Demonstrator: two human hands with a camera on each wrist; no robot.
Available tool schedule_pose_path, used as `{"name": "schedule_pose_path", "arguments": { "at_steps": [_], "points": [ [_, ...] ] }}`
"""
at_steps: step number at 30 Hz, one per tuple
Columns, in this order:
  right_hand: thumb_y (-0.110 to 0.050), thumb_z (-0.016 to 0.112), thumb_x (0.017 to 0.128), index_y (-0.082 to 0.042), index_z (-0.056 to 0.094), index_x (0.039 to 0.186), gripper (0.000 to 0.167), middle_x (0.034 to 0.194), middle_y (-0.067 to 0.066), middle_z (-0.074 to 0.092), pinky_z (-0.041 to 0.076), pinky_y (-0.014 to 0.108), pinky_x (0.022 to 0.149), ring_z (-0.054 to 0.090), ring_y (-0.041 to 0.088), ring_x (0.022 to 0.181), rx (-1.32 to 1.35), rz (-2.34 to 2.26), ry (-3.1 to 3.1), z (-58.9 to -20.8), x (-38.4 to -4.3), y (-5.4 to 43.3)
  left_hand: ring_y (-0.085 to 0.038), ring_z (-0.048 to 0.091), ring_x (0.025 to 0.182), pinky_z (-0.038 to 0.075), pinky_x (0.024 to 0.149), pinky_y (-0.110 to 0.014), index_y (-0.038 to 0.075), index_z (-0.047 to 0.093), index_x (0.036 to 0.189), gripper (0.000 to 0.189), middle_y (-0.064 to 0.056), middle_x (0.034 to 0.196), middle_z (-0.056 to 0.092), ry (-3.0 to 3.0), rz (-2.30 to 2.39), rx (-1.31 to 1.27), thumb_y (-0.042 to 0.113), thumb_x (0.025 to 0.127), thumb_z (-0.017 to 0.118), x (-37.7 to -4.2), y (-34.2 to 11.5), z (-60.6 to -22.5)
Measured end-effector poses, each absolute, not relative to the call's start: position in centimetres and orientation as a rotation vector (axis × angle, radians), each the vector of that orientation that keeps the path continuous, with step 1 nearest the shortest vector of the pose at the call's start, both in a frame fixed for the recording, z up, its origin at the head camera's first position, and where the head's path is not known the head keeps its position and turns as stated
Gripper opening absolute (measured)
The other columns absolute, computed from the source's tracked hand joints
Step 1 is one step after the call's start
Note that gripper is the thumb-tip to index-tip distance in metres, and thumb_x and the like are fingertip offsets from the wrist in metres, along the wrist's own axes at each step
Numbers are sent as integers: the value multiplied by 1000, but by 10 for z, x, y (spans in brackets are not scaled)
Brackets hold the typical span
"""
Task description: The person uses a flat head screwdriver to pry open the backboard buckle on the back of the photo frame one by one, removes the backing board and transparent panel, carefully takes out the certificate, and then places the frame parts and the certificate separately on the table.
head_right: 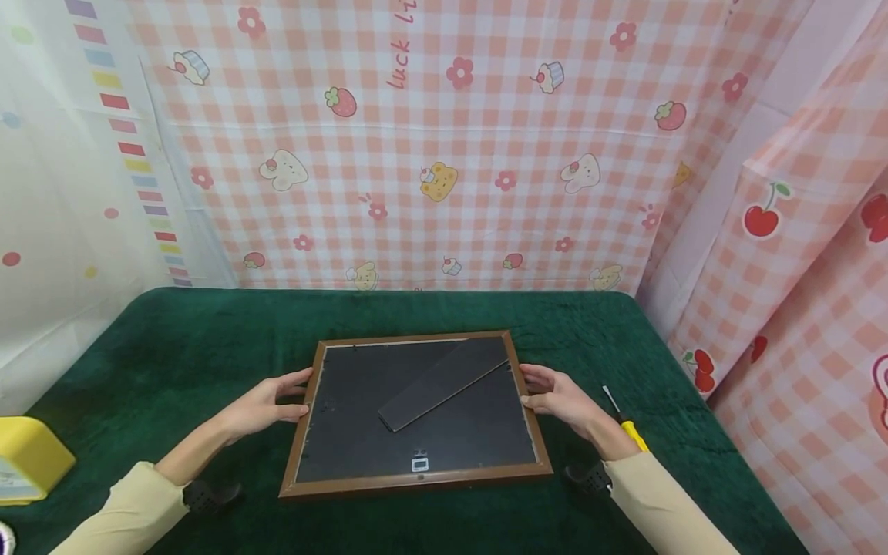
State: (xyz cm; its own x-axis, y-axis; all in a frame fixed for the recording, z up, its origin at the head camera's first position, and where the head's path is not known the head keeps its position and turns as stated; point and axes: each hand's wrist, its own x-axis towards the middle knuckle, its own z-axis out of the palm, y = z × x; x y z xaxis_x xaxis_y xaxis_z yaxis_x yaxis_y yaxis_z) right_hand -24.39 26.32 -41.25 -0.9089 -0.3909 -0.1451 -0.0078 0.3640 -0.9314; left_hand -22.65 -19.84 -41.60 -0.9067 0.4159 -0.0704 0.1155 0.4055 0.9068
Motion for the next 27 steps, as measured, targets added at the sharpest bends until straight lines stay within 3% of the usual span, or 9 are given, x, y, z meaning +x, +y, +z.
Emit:
{"name": "schedule_pose_path", "arguments": {
  "at_steps": [5,12,27],
  "points": [
    [-16,57,87,3,26,135,60,133,25,32,32,50,92,29,38,121,-382,-1497,2365,-412,-244,263,-39,35,116,48,75,-37,-3,18,138,66,-27,133,28,2396,1474,469,6,86,57,-227,-199,-416],
    [-17,51,90,3,30,134,52,130,23,37,41,43,86,40,34,113,-422,-1482,2381,-408,-246,260,-39,36,115,49,74,-36,-4,19,137,65,-27,132,30,2407,1459,466,6,85,58,-228,-199,-416],
    [-24,51,91,3,31,133,54,128,23,39,41,42,86,45,32,110,-437,-1460,2380,-406,-245,262,-39,35,115,48,73,-36,-2,20,138,67,-26,132,31,2429,1418,447,11,85,59,-229,-200,-416]
  ]
}}
